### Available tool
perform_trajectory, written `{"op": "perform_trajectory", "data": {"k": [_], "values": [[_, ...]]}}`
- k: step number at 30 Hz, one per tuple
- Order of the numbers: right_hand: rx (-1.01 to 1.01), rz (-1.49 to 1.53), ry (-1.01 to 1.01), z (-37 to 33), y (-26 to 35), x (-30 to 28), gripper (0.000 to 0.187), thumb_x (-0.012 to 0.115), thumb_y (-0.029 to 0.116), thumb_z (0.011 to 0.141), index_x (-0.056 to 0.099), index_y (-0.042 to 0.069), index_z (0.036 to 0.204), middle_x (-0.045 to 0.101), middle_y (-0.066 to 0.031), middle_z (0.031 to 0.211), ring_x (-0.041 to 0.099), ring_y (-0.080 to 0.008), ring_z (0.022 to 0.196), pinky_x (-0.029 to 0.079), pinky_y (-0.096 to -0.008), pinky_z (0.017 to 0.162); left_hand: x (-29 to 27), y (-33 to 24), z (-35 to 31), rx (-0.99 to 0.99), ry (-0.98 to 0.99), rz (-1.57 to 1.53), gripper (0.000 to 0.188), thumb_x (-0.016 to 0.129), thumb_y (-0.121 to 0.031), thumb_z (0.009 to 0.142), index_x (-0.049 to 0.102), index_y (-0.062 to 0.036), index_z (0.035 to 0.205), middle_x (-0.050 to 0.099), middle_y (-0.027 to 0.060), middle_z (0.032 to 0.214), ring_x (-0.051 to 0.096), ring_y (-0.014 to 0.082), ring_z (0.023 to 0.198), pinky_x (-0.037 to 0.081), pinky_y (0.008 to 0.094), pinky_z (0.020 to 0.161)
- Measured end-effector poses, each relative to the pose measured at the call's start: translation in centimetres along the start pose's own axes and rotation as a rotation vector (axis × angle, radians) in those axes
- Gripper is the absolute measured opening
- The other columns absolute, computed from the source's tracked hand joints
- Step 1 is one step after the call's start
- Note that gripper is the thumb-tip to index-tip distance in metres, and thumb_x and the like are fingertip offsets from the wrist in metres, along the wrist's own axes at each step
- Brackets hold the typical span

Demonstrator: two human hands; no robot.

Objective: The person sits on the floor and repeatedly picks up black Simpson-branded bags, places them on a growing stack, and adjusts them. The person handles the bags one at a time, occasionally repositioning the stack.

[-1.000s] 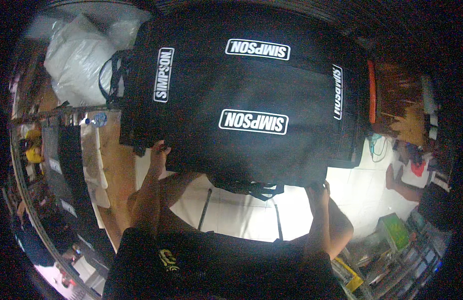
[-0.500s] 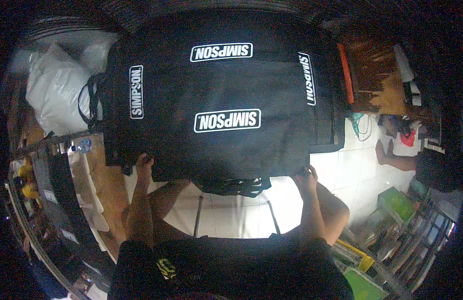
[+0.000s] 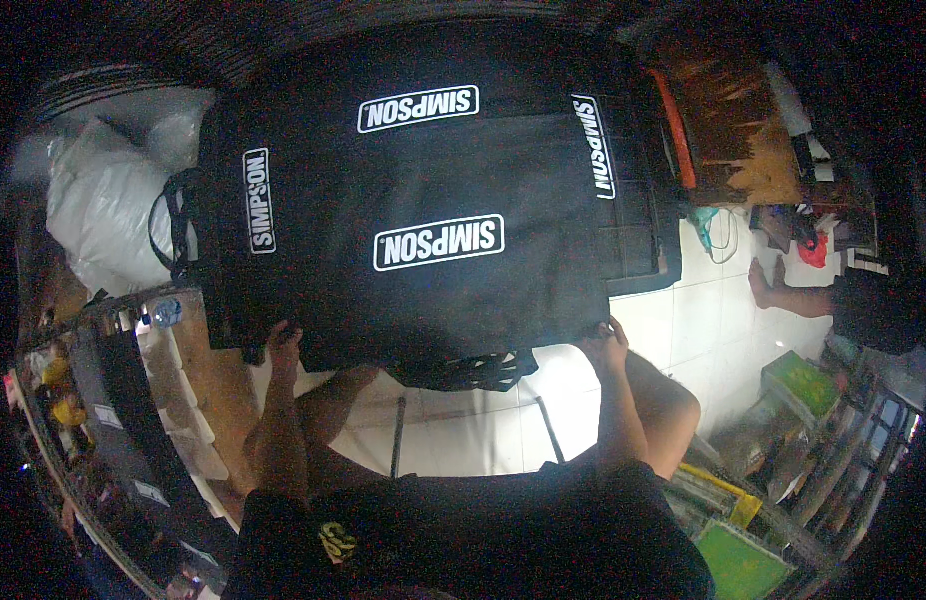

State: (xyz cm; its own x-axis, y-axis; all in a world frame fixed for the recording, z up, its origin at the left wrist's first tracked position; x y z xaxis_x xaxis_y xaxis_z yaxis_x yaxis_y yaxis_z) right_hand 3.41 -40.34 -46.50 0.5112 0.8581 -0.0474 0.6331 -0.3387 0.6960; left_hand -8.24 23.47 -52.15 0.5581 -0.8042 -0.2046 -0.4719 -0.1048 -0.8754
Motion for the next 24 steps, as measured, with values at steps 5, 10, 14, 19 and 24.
{"op": "perform_trajectory", "data": {"k": [5,10,14,19,24], "values": [[0.071,-0.077,-0.024,0.6,-0.5,-1.1,0.039,0.043,0.005,0.091,0.04,0.01,0.129,0.047,-0.0174,0.121,0.057,-0.0255,0.091,0.048,-0.0396,0.084,2.3,-3.2,-0.9,-0.165,-0.121,0.174,0.037,0.059,-0.002,0.081,0.047,-0.0037,0.115,0.051,0.0109,0.109,0.05,0.0183,0.096,0.039,0.0327,0.084],[0.053,-0.016,0.012,-2.5,1.6,2.3,0.039,0.041,0.005,0.091,0.04,0.01,0.13,0.044,-0.0195,0.127,0.055,-0.0238,0.096,0.047,-0.039,0.086,0.1,-0.2,-0.8,-0.045,-0.06,-0.02,0.037,0.06,-0.005,0.08,0.049,-0.0034,0.115,0.055,0.0096,0.1,0.053,0.0173,0.084,0.042,0.0302,0.075],[-0.022,0.04,0.047,-1.8,0.5,1.5,0.047,0.042,0.002,0.087,0.026,0.002,0.132,0.039,-0.0286,0.122,0.057,-0.0421,0.091,0.053,-0.059,0.074,2.8,-5.5,-1.7,-0.15,-0.177,0.477,0.036,0.061,-0.008,0.078,0.051,-0.002,0.112,0.058,0.0106,0.093,0.054,0.0179,0.077,0.044,0.0298,0.073],[0.038,-0.039,-0.143,-4.8,2.2,3.3,0.05,0.048,0.01,0.088,0.027,0.0,0.133,0.044,-0.0258,0.119,0.054,-0.0397,0.099,0.054,-0.0505,0.072,1.6,-4.7,-3.0,-0.073,-0.439,0.38,0.05,0.064,-0.009,0.075,0.045,-0.0026,0.121,0.055,0.015,0.105,0.055,0.0237,0.09,0.043,0.0362,0.084],[-0.211,-0.195,-0.364,-0.9,1.6,-2.2,0.048,0.059,0.021,0.086,0.042,0.0,0.125,0.048,-0.0224,0.117,0.052,-0.0273,0.102,0.044,-0.033,0.079,2.6,-9.1,-4.7,0.093,-0.653,0.528,0.068,0.067,-0.01,0.073,0.033,-0.0041,0.132,0.043,0.0177,0.124,0.048,0.0286,0.106,0.037,0.0408,0.094]]}}
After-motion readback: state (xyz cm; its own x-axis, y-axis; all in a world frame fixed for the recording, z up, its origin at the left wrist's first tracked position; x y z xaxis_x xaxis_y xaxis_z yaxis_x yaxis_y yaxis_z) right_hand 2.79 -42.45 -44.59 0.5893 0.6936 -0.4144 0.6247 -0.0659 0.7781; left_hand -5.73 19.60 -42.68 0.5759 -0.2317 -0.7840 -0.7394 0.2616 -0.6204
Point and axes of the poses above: each hand's wrist, its own z-axis towards the middle knuckle, its own x-axis out of the palm, y = z × x, the point moved 3 cm from there along z, towards the middle knuckle
